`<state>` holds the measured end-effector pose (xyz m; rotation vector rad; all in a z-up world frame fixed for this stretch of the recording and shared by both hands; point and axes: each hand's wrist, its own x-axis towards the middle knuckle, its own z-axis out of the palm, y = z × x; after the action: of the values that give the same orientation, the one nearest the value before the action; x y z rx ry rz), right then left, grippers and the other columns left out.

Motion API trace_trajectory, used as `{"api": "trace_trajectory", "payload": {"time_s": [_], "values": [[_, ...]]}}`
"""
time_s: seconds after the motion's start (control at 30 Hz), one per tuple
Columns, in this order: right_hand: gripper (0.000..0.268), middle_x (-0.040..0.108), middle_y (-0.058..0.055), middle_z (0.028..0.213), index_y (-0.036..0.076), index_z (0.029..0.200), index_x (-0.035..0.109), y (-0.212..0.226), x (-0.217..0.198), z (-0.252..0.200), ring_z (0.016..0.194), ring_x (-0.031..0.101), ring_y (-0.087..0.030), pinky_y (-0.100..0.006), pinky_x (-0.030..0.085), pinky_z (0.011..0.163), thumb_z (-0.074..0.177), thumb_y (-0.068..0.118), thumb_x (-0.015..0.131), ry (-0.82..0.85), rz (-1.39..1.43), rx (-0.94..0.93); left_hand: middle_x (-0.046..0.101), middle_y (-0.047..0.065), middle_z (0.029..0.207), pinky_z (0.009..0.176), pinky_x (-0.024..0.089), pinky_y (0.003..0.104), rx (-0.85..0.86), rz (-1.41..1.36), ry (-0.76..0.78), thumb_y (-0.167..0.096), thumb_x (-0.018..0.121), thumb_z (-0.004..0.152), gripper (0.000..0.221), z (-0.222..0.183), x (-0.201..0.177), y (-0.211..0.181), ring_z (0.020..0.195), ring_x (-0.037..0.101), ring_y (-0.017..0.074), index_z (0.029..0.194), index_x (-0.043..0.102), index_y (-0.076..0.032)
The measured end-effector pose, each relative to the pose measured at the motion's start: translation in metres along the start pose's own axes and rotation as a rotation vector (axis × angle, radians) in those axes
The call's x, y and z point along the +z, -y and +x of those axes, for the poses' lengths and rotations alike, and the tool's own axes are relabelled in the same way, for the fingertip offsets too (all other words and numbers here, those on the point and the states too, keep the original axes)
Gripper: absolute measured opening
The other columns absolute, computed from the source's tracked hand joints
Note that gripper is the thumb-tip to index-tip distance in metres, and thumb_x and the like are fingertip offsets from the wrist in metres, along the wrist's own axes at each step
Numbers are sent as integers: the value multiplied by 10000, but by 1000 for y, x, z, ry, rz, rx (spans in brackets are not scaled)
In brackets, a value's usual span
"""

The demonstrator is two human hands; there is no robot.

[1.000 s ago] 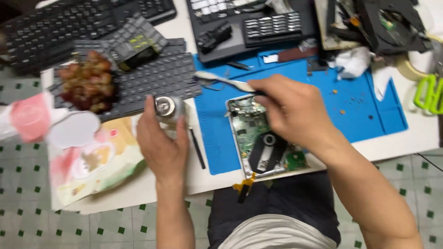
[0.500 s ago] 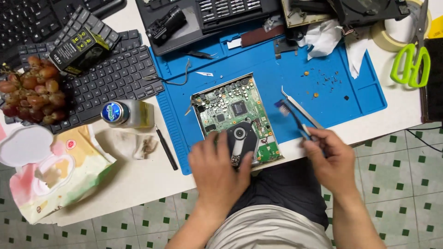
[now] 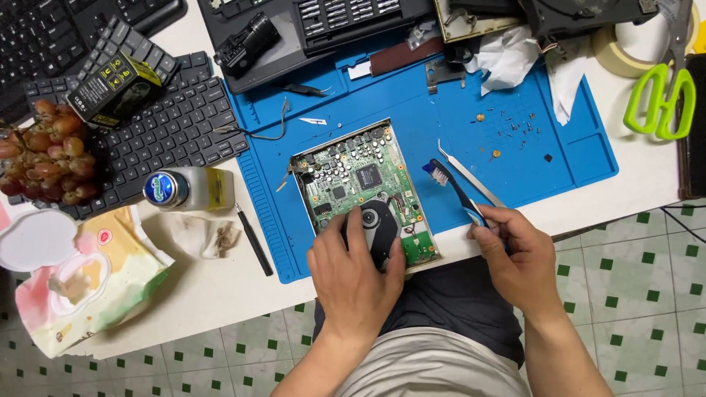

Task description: Cleaning a circuit board with a toothbrush and adjusting a ribbon cable with a spudger.

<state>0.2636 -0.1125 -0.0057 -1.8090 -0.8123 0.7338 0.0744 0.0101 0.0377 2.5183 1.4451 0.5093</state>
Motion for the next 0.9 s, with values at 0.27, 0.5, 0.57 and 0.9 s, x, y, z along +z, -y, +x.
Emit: {"api": "trace_trajectory", "payload": {"time_s": [0.27,0.5,0.57,0.9], "values": [[329,767,-102,990,-4,1304,663,0,0,1,924,725,-164,-267,572,828,1005,130,641,12,11,-11,551,258,1176,804,508,496,42,-78,-128,-376,759,903,629,-8,8,1,1040,595,416,1357,528,-7],[327,769,-91,985,-5,1299,661,0,0,2,912,719,-153,-268,561,827,1009,146,640,13,-11,-39,508,268,1145,800,492,499,75,-71,-58,-370,771,908,729,-9,12,6,1036,552,418,1435,456,23],[329,767,-93,987,-7,1307,657,-2,0,2,918,719,-159,-274,564,839,1011,136,635,13,1,-38,507,267,1133,778,486,499,76,-53,-41,-378,774,906,742,-8,11,6,1035,555,424,1443,443,11],[330,764,-101,970,-24,1308,650,-4,0,2,918,725,-163,-284,573,873,1017,130,626,13,6,-51,497,234,1128,609,570,500,34,-88,43,-403,775,861,697,-5,9,1,962,622,416,1417,510,-77]]}}
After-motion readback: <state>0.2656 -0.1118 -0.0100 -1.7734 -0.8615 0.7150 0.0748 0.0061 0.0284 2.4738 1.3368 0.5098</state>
